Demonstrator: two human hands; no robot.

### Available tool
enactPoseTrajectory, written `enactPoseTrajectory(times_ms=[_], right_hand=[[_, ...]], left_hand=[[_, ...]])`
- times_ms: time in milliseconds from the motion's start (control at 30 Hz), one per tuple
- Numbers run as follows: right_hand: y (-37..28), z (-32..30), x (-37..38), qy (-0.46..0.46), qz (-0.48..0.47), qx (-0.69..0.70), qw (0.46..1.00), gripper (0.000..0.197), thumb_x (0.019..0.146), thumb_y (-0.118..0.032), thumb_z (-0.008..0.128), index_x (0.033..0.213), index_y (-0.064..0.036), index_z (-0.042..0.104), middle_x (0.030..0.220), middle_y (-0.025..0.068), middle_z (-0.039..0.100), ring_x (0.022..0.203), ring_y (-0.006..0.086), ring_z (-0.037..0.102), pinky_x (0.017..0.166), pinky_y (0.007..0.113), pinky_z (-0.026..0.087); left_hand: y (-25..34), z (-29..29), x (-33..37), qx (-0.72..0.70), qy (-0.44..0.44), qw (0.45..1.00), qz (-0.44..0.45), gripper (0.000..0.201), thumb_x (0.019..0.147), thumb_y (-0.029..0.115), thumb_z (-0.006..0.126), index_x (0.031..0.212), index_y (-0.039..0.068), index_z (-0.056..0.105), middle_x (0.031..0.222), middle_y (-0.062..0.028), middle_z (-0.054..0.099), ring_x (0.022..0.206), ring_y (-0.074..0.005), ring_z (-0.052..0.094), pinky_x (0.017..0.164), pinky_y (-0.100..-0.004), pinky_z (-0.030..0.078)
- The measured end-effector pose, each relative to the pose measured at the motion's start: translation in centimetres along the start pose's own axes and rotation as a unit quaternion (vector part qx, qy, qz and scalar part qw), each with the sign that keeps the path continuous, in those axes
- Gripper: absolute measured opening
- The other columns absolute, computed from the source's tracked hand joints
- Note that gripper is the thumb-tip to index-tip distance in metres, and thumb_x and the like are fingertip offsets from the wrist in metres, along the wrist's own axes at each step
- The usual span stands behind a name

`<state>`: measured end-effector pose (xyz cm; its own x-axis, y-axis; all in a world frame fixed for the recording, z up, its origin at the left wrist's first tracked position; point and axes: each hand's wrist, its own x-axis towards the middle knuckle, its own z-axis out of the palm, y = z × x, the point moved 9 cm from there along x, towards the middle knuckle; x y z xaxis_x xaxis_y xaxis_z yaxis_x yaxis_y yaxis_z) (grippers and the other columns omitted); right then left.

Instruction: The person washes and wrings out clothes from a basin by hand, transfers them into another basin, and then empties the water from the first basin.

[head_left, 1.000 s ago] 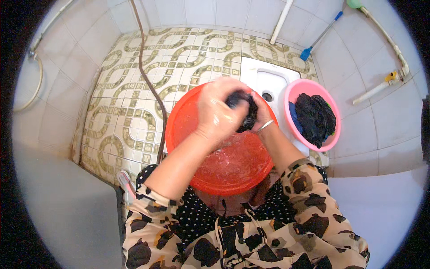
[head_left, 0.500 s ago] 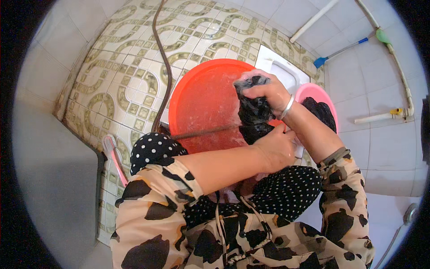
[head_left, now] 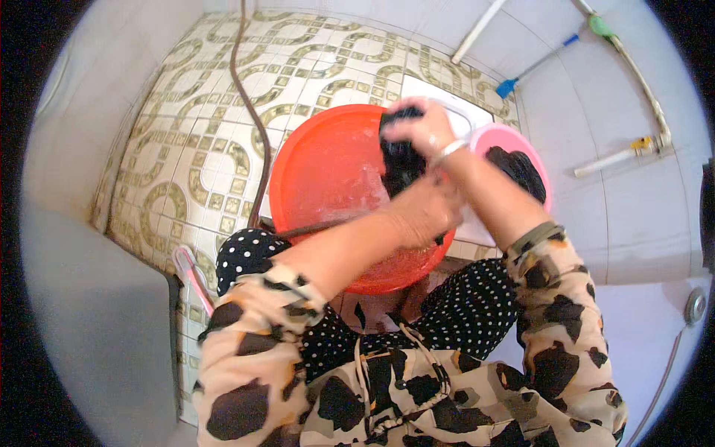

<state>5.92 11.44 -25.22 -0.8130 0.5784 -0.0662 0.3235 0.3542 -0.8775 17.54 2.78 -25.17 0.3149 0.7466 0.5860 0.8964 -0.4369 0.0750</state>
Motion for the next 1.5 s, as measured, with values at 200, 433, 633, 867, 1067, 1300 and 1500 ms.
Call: enactPoseTrajectory(times_ms=[200,433,633,867,1067,1300,1500], right_hand=[[-7.7,-12.9,1.6,0.150,-0.072,0.288,0.943,0.032,0.058,-0.006,0.072,0.087,-0.0014,0.059,0.077,0.0103,0.061,0.071,0.0231,0.061,0.066,0.036,0.051],[-20.6,-10.6,-6.9,0.154,-0.382,-0.023,0.911,0.029,0.067,-0.005,0.062,0.096,-0.0014,0.057,0.081,0.0097,0.061,0.071,0.0158,0.059,0.066,0.027,0.050],[-22.8,-1.2,-13.6,-0.022,-0.648,-0.181,0.739,0.034,0.065,-0.010,0.068,0.096,-0.0008,0.059,0.085,0.0110,0.060,0.076,0.0251,0.058,0.072,0.035,0.047],[-21.3,-2.2,-17.9,-0.013,-0.609,-0.142,0.780,0.042,0.075,-0.021,0.064,0.109,-0.0013,0.049,0.096,0.0174,0.055,0.089,0.0310,0.056,0.089,0.054,0.037],[-12.8,-8.0,-12.6,0.153,-0.380,0.363,0.837,0.049,0.081,-0.030,0.050,0.120,-0.0023,0.037,0.105,0.0203,0.053,0.101,0.0352,0.050,0.091,0.049,0.038],[-3.2,-6.7,-7.5,0.088,0.003,0.581,0.809,0.048,0.083,-0.033,0.043,0.115,0.0021,0.048,0.101,0.0160,0.058,0.093,0.0268,0.057,0.086,0.038,0.045],[0.5,-2.7,-8.4,-0.061,0.237,0.533,0.810,0.030,0.079,-0.023,0.048,0.097,0.0002,0.057,0.087,0.0120,0.062,0.081,0.0204,0.061,0.078,0.034,0.049]], left_hand=[[-9.7,-13.9,-2.7,-0.055,0.225,0.926,-0.297,0.094,0.048,0.011,0.076,0.129,0.005,0.028,0.117,-0.0170,0.044,0.107,-0.0344,0.045,0.095,-0.0400,0.036],[-13.4,-5.2,-6.7,-0.731,0.139,0.512,-0.429,0.066,0.071,0.022,0.062,0.128,0.006,0.034,0.123,-0.0161,0.046,0.107,-0.0316,0.050,0.092,-0.0455,0.041],[-12.6,-7.6,-3.4,-0.799,0.300,0.420,-0.309,0.076,0.080,0.066,0.028,0.130,0.009,0.034,0.125,-0.0133,0.045,0.114,-0.0273,0.045,0.096,-0.0447,0.036],[-16.1,-9.3,-6.9,-0.802,0.430,0.274,-0.311,0.045,0.075,0.039,0.045,0.094,0.002,0.060,0.097,-0.0154,0.062,0.089,-0.0307,0.059,0.086,-0.0441,0.044],[-14.9,-9.9,-5.7,-0.831,0.403,0.313,-0.222,0.053,0.068,0.035,0.054,0.108,0.000,0.055,0.110,-0.0161,0.057,0.102,-0.0305,0.054,0.093,-0.0435,0.039],[-13.5,-16.6,-4.1,-0.680,0.403,0.560,-0.250,0.043,0.058,0.007,0.058,0.099,-0.003,0.057,0.110,-0.0178,0.055,0.101,-0.0269,0.053,0.091,-0.0367,0.041],[-7.9,-18.5,-0.2,-0.369,0.241,0.875,-0.203,0.029,0.052,0.001,0.053,0.079,-0.001,0.061,0.086,-0.0126,0.060,0.083,-0.0217,0.058,0.079,-0.0313,0.044]])
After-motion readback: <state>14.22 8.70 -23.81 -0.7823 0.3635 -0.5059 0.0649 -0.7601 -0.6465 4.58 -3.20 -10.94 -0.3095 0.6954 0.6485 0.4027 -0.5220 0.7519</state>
